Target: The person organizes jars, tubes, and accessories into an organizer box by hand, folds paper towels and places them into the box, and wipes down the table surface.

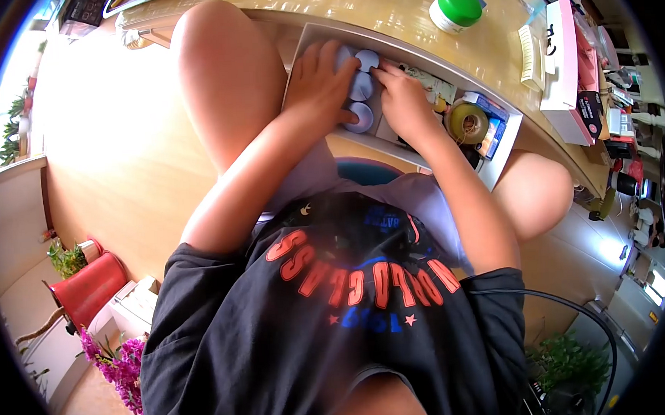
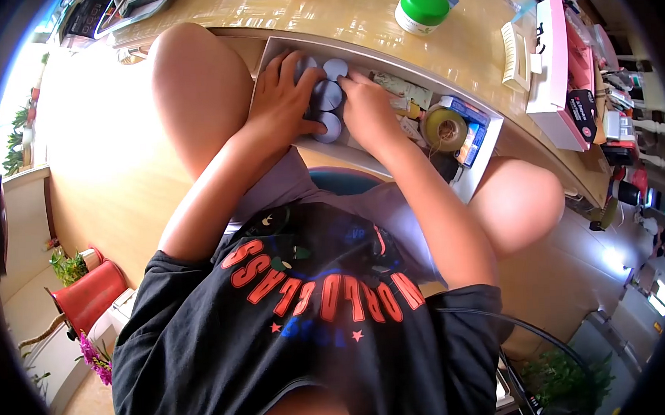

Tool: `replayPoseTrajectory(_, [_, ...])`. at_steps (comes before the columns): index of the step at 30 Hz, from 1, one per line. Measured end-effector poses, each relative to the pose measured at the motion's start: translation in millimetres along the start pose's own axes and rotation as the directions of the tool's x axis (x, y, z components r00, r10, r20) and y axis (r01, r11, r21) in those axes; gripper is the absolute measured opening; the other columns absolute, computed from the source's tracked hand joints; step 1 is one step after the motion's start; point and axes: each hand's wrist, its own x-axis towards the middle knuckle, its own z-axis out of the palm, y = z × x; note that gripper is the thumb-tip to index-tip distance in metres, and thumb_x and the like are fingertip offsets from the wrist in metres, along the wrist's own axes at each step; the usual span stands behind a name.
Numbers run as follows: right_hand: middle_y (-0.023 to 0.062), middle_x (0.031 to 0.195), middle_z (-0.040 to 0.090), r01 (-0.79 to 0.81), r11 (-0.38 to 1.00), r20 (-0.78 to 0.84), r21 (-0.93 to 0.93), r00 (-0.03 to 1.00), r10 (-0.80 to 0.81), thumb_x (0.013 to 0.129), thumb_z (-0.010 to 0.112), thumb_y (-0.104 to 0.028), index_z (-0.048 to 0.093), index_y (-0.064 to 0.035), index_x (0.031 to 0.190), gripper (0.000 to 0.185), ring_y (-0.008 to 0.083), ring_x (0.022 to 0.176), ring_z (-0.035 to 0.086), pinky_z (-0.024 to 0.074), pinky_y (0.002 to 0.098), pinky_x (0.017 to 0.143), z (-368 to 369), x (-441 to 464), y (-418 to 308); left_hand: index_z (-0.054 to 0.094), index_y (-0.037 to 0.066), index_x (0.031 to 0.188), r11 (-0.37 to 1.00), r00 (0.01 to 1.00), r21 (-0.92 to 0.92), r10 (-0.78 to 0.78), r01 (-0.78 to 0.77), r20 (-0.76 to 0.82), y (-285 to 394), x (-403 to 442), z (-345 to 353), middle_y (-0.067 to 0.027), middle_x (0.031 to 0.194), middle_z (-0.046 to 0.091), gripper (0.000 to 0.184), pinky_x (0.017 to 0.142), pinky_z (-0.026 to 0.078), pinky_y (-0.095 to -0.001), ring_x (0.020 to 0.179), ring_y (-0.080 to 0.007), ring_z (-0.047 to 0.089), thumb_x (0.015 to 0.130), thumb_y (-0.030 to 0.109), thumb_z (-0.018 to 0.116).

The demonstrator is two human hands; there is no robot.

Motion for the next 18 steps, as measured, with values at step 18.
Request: replayPoseTrajectory(18, [0.0178,0.097,0.076,-0.459,0.885,0.520,0.081,0.776,0.355,0.104,0.052,-0.007,0.067,0.0080,0.125,0.030,0.0240,0.088,0.077,0.0603,0.0345,0.081,-24.2,-33.8,-1.6,0.050,0.004,0.145,0.962,0.923,-0.273,-0.102,-0.003,-0.371,-24.6,-4.8,-43.4,-0.0189,0.143,0.057,0.055,0.100,0.051,-0.0409,0.123,-0.0330,0.062,0.094,0.010,0.068])
